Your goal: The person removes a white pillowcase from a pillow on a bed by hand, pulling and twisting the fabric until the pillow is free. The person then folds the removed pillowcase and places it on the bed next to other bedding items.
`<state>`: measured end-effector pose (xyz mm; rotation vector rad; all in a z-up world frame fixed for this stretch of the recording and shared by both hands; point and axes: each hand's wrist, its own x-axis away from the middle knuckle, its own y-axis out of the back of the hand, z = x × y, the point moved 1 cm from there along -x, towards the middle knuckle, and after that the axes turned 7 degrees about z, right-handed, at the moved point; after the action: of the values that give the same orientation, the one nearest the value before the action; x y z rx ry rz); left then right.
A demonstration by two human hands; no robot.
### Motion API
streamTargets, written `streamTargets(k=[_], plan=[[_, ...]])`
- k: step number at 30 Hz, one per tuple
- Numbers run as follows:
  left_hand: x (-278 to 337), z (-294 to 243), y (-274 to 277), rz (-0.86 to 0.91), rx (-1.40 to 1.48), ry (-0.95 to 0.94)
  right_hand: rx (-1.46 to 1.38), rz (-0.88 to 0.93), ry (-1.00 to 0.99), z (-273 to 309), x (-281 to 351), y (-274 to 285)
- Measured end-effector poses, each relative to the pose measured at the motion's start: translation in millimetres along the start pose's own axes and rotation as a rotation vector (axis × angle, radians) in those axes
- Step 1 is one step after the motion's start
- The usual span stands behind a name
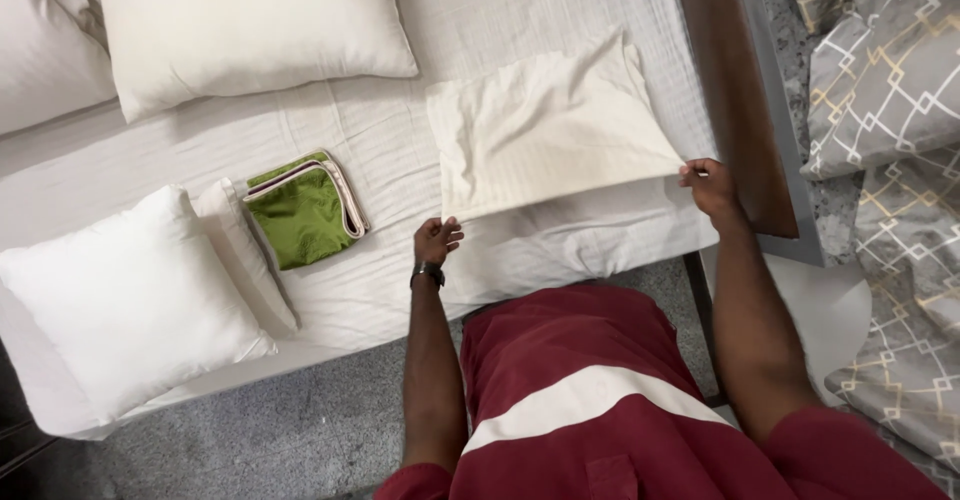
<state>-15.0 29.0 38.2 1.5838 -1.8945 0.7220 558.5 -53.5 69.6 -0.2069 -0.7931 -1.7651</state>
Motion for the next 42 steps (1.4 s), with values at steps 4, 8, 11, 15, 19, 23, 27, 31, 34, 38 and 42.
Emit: streamTargets(k=[4,8,11,15,19,23,27,31,34,38,42], plan=[[6.8,-30.7,-1.3,-0.014,0.149,-0.132,-0.098,0.022,-0.031,38.2,33.9,21.3],[52.0,-113.5,-6.7,-0.097,0.231,-0.388,-0.33,-0.087,0.084,126.4,68.4,41.0],[103.5,-185.9,-6.6,-0.14,0.14,-0.537,-0.327,-0.132,0.179,182.6,96.7,82.4],[156.2,-247.9,-16.4,-0.151,-0.099,-0.633,-0.161,-0.087,0.283,220.6,100.0,118.7],[161.2,-252.8,-17.8,-0.131,-0.087,-0.571,-0.086,-0.176,0.276,242.0,117.9,123.9],[145.8,-231.0,-6.4,-0.192,-0.16,-0.584,0.086,-0.243,0.32,251.8,113.6,114.5],[168.8,-218.2,1.5,-0.18,-0.189,-0.771,-0.116,-0.136,0.371,248.2,137.8,119.8],[209.1,-213.1,9.7,-0.136,-0.25,-0.655,-0.05,-0.087,0.163,258.7,168.9,141.3],[246.9,-226.9,7.7,-0.17,-0.523,-0.542,-0.093,0.136,0.25,218.2,164.0,176.7],[268.9,-242.4,7.3,-0.023,-0.526,-0.463,0.2,0.106,0.158,202.5,157.6,207.1],[280.5,-312.5,-11.8,0.027,-0.537,-0.109,0.004,0.25,0.139,224.8,130.6,202.0]])
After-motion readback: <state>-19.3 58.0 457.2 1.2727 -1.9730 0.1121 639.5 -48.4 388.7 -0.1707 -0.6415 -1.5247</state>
